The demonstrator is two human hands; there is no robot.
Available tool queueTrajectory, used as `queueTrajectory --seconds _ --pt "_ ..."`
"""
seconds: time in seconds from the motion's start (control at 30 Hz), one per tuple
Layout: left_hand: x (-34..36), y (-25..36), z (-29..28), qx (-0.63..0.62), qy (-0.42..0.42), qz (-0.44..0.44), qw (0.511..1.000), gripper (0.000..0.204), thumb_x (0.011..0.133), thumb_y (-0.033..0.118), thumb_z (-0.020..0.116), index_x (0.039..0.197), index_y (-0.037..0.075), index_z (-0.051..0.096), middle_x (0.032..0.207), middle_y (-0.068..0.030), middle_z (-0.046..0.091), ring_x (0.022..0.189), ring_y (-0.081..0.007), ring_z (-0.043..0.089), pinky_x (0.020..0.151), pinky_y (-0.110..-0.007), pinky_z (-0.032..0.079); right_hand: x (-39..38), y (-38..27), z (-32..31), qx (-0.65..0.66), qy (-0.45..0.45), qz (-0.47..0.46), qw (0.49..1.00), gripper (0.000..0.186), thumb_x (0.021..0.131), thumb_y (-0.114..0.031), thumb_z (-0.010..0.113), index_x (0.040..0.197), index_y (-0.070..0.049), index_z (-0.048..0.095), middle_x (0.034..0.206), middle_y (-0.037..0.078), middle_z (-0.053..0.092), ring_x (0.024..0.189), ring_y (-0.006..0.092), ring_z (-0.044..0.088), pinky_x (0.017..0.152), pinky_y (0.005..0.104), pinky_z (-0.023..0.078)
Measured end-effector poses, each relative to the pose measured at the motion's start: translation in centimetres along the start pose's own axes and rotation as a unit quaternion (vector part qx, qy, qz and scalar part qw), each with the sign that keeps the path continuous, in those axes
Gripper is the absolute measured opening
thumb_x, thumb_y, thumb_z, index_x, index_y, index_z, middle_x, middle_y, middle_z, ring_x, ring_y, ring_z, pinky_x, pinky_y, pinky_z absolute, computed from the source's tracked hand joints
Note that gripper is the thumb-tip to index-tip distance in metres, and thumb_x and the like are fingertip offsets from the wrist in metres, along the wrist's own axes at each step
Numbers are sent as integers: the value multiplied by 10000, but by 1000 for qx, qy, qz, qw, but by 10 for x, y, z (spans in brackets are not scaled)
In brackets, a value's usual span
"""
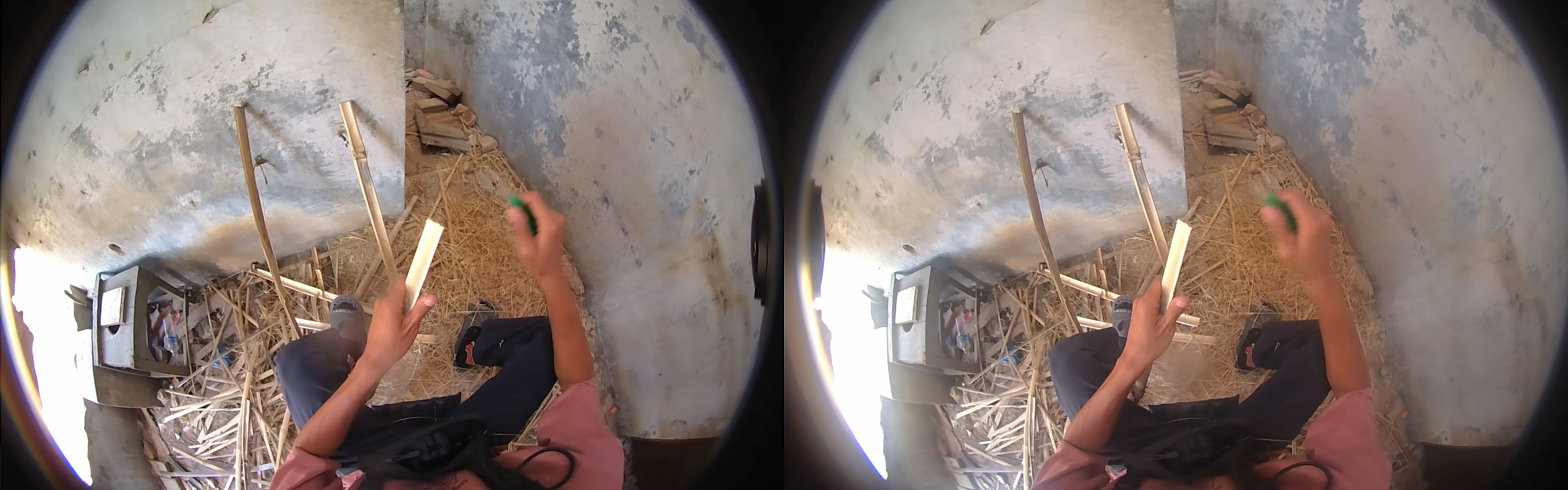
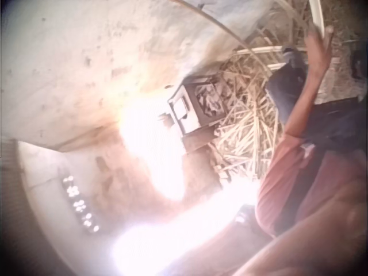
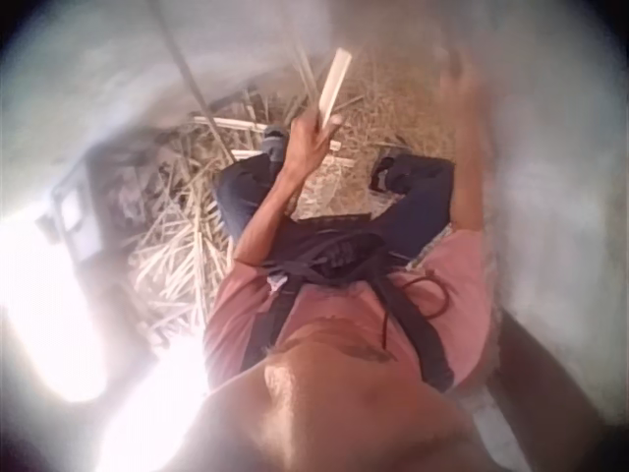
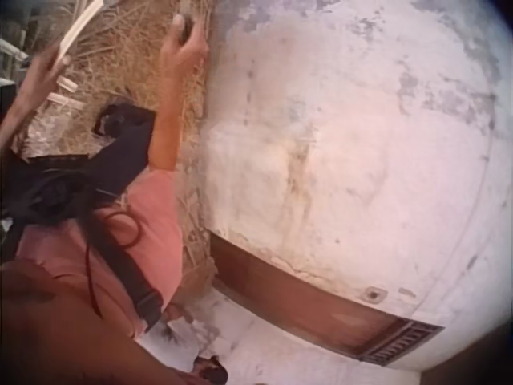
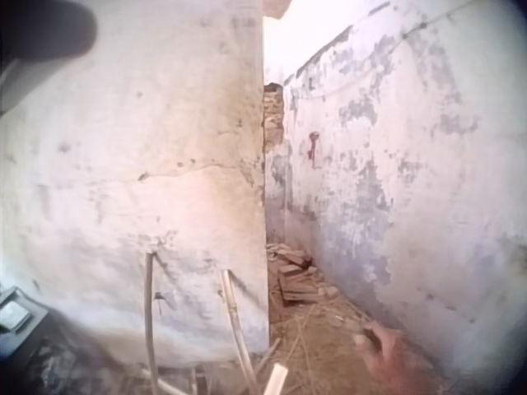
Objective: The person uses a utility knife to shave layers and notches into a length of bamboo, turning the bamboo over several times and blowing away shavings.
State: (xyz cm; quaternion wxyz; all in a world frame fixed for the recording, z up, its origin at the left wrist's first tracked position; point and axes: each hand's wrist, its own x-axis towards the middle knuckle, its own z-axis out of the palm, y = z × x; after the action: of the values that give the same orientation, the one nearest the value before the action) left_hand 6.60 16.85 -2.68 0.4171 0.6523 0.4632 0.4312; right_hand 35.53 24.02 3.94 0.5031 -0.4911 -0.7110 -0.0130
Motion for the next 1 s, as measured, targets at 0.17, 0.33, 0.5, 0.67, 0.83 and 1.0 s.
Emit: queueTrajectory --seconds 0.17,0.33,0.5,0.67,0.83,1.0 --pt "-3 4 0 34 -12 6 999 419 1002 273 774 1237 -23 594 845 -167 687 741 -212 642 678 -401 509 -26 -49 25 46 -141 -148 978 312 962 -408 791 977 -103 728 782 30 716 604 188 690 524 328 518" --pt "-3 13 -8 -21 -50 -15 998 481 951 252 830 1295 -7 616 915 -139 730 817 -175 676 730 -379 534 -37 -62 35 58 -224 -173 957 305 909 -362 836 987 -88 727 821 50 723 621 233 694 562 352 540" --pt "-2 15 -6 -43 -46 11 998 534 932 307 861 1308 6 631 931 -141 733 806 -178 642 752 -376 525 -42 -68 39 63 -228 -177 955 278 906 -338 830 993 -93 731 827 50 731 627 234 704 550 353 537" --pt "-3 7 1 -55 -18 -28 998 366 976 277 819 1213 18 717 872 -112 700 746 -160 589 703 -371 500 -48 -70 44 60 -216 -166 960 262 912 -332 816 993 -98 731 811 45 723 599 231 687 520 357 524" --pt "-4 7 4 -39 -2 -11 999 311 1003 291 788 1155 23 752 777 -84 636 674 -148 508 633 -366 447 -45 -75 40 25 -196 -178 964 220 919 -331 799 994 -136 731 808 13 719 601 198 684 512 336 515" --pt "-6 9 0 -11 -25 -48 998 254 1040 227 731 1153 1 754 810 -40 656 744 -105 555 661 -330 472 -42 -76 37 -8 -187 -195 963 207 915 -346 796 985 -164 729 762 -10 687 576 173 664 503 327 501"
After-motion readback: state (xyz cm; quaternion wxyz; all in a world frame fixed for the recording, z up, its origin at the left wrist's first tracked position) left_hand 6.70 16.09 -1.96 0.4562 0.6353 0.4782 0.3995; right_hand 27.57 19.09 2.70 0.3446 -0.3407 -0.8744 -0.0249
